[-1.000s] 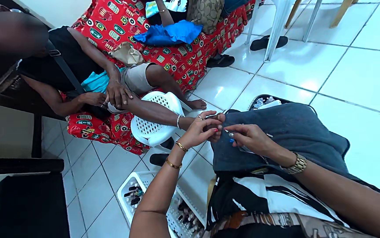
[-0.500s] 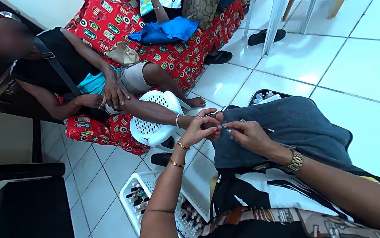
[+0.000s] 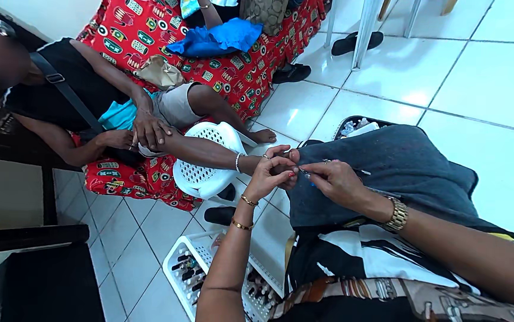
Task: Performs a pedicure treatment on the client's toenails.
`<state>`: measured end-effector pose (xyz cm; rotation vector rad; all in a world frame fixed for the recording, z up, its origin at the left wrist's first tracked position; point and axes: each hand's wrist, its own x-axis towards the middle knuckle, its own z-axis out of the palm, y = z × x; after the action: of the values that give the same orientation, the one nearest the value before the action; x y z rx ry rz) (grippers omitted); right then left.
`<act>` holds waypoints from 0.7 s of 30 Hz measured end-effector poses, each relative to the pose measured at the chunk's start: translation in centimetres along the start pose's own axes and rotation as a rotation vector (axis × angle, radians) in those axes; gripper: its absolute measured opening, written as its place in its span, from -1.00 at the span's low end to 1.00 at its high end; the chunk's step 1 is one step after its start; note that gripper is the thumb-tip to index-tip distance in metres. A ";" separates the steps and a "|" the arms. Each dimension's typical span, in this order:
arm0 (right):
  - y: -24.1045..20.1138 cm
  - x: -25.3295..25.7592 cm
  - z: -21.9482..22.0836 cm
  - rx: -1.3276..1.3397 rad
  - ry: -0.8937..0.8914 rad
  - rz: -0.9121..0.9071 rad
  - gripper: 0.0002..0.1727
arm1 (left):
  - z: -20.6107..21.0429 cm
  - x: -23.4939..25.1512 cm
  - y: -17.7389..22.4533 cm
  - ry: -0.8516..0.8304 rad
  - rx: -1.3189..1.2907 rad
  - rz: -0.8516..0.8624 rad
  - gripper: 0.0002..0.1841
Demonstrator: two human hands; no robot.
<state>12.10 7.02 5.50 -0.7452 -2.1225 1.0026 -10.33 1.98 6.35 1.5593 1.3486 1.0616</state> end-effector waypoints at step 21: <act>-0.5 -0.2 0.7 -0.146 0.056 -0.086 -0.68 | 0.7 -0.2 -0.6 0.064 -0.015 0.043 -0.83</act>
<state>11.59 6.35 5.54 -0.7366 -2.1763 0.7798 -9.89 1.84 5.56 1.5610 1.3519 1.1544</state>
